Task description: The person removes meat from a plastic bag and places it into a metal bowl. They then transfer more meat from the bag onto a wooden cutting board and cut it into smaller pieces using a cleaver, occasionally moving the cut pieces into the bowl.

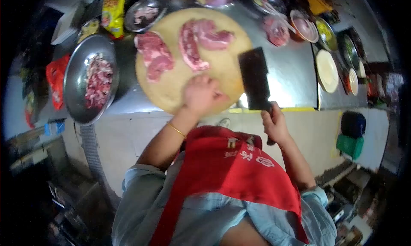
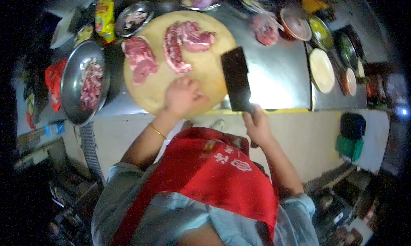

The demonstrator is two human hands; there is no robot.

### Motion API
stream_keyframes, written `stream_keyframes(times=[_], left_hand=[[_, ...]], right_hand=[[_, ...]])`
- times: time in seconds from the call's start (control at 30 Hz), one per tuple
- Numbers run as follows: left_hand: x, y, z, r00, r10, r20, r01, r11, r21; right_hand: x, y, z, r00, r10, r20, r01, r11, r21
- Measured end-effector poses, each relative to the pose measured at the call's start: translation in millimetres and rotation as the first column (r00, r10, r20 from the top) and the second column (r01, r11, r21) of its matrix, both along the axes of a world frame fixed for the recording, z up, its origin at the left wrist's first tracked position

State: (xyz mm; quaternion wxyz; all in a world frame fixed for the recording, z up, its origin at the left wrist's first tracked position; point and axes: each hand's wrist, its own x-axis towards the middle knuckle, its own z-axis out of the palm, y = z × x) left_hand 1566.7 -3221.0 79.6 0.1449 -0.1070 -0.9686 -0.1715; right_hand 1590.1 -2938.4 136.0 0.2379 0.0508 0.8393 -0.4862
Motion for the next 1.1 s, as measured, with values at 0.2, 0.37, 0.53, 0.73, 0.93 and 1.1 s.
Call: stream_keyframes(times=[0.2, 0.37, 0.53, 0.73, 0.93, 1.1], left_hand=[[36.2, -8.1, -20.1, 0.957, -0.240, -0.161, 0.242, 0.970, -0.011], [34.9, -63.1, 20.8, 0.985, 0.046, -0.167, 0.060, 0.812, 0.581], [30.4, -287.6, 93.4, 0.777, 0.534, -0.333, -0.492, 0.845, 0.209], [17.8, -299.1, 85.4, 0.872, 0.487, -0.053, -0.485, 0.842, -0.237], [-19.9, -136.8, 17.7, 0.960, -0.244, -0.137, 0.265, 0.950, 0.165], [-67.0, -76.7, 1.0, 0.988, -0.157, 0.004, 0.157, 0.987, -0.017]], right_hand=[[-8.9, -7.3, -2.3, 0.999, 0.047, -0.019, -0.047, 0.999, 0.014], [-17.7, -14.2, 1.9, 0.998, 0.043, 0.053, -0.039, 0.997, -0.072], [-14.0, -14.0, 6.2, 0.999, 0.012, 0.050, -0.014, 1.000, 0.028], [-12.7, -20.0, 8.8, 1.000, 0.011, 0.015, -0.012, 0.998, 0.058], [-9.6, -30.6, 14.7, 0.999, -0.043, 0.023, 0.040, 0.992, 0.122], [-3.6, -26.1, 4.1, 0.998, -0.009, -0.061, 0.021, 0.982, 0.189]])
